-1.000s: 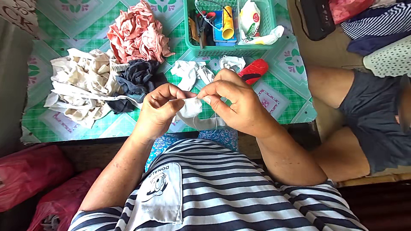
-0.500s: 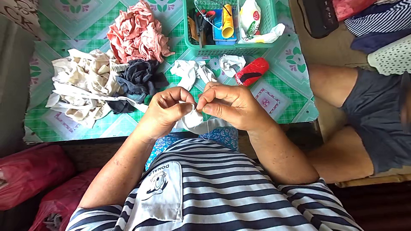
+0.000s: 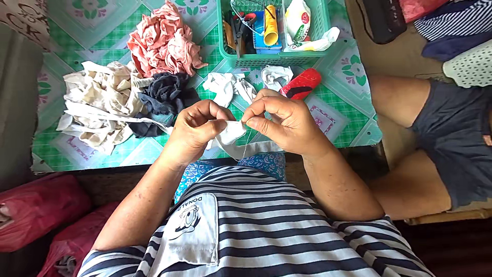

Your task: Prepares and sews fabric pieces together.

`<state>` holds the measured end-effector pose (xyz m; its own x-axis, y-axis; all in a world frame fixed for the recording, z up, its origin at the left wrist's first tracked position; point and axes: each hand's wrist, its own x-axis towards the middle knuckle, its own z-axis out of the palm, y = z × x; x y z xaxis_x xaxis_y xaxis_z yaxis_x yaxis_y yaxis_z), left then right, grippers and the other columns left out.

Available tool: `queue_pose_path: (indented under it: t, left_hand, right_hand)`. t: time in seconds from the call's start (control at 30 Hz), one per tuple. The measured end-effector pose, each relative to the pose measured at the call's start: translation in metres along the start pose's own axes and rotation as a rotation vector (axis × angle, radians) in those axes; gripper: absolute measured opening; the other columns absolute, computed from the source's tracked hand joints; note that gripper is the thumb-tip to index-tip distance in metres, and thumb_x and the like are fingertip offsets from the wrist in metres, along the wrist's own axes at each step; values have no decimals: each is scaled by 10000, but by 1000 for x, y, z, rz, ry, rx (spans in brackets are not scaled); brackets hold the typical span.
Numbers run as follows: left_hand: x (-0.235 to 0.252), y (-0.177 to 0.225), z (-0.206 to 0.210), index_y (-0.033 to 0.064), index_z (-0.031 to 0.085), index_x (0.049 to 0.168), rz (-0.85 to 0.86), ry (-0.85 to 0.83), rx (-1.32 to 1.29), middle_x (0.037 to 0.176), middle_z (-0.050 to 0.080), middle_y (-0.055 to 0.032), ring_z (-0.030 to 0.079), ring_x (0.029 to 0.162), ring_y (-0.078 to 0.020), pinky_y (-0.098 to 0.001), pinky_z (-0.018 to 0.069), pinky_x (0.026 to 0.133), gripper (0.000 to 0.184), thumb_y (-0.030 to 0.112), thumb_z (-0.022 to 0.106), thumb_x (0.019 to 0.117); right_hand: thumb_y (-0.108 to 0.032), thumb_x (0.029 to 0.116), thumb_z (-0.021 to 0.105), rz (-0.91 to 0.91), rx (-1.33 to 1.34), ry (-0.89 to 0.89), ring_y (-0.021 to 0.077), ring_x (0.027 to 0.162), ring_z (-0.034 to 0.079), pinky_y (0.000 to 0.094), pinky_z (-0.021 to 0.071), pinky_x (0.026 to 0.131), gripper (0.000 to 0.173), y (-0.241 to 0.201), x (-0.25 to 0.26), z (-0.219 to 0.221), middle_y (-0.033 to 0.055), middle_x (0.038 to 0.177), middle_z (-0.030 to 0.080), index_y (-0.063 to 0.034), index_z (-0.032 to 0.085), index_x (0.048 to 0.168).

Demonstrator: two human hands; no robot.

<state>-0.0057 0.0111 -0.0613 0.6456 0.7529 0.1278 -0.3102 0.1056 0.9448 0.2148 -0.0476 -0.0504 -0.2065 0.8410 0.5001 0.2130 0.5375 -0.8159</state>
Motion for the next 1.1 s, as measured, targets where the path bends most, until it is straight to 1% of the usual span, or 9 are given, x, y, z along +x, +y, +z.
queue_pose_path:
  t: [0.17,0.37,0.47,0.53,0.6,0.67,0.77,0.97,1.1]
  left_hand:
    - [-2,2,2,188,699,900,-16,3,3,925,749,3,711,812,-49,-190,587,705,152,58,624,883]
    - [-4,2,2,178,698,914,-28,6,-5,924,759,-8,720,807,-48,-192,591,695,165,43,607,887]
    - [-5,2,1,176,706,925,-25,7,-17,934,761,-10,726,837,-62,-206,596,729,154,45,632,891]
    - [-6,2,1,175,708,931,-9,15,27,974,760,-7,723,875,-68,-214,596,752,145,55,637,892]
    - [-7,3,2,166,685,937,59,7,171,1058,735,11,699,951,-67,-219,581,789,114,72,636,894]
    - [-8,3,3,143,653,917,150,9,353,1127,670,16,653,1052,-77,-231,571,838,90,59,645,887]
    - [-9,6,8,110,638,903,210,46,485,1188,600,-10,617,1117,-77,-205,584,831,93,30,666,864]
    - [-9,6,8,117,642,907,203,62,484,1181,589,-5,606,1125,-77,-196,578,829,83,44,655,870]
    - [-9,5,4,158,651,958,137,42,301,1009,697,43,673,906,-45,-201,571,755,119,58,622,901]
  right_hand:
    - [-8,955,608,-31,-120,-9,40,882,587,131,507,786,126,-5,1,-1,77,934,614,56,715,969]
    - [-33,960,610,-30,-238,-1,62,884,566,161,478,802,138,-9,1,0,59,915,613,11,741,962]
    - [-38,948,625,-31,-332,-1,98,876,568,225,485,824,128,-14,0,1,50,903,602,-16,751,958]
    - [-37,936,614,-49,-413,-5,146,872,561,326,463,872,142,-19,0,3,61,881,596,-22,754,955]
    - [-34,937,614,-75,-492,-9,200,879,562,426,422,936,138,-22,0,7,81,853,587,-20,751,949]
    - [-43,944,627,-107,-573,16,233,866,571,475,410,953,122,-22,0,12,94,826,580,-23,748,940]
    - [-45,955,631,-119,-649,42,256,871,591,541,392,1050,115,-22,-2,19,101,816,571,-21,743,948]
    - [-37,949,633,-98,-581,48,239,862,578,506,407,1001,117,-20,0,18,95,822,572,-15,748,952]
    - [-43,939,612,-40,-432,46,175,871,564,368,454,860,142,-18,1,10,74,873,599,-19,750,963]
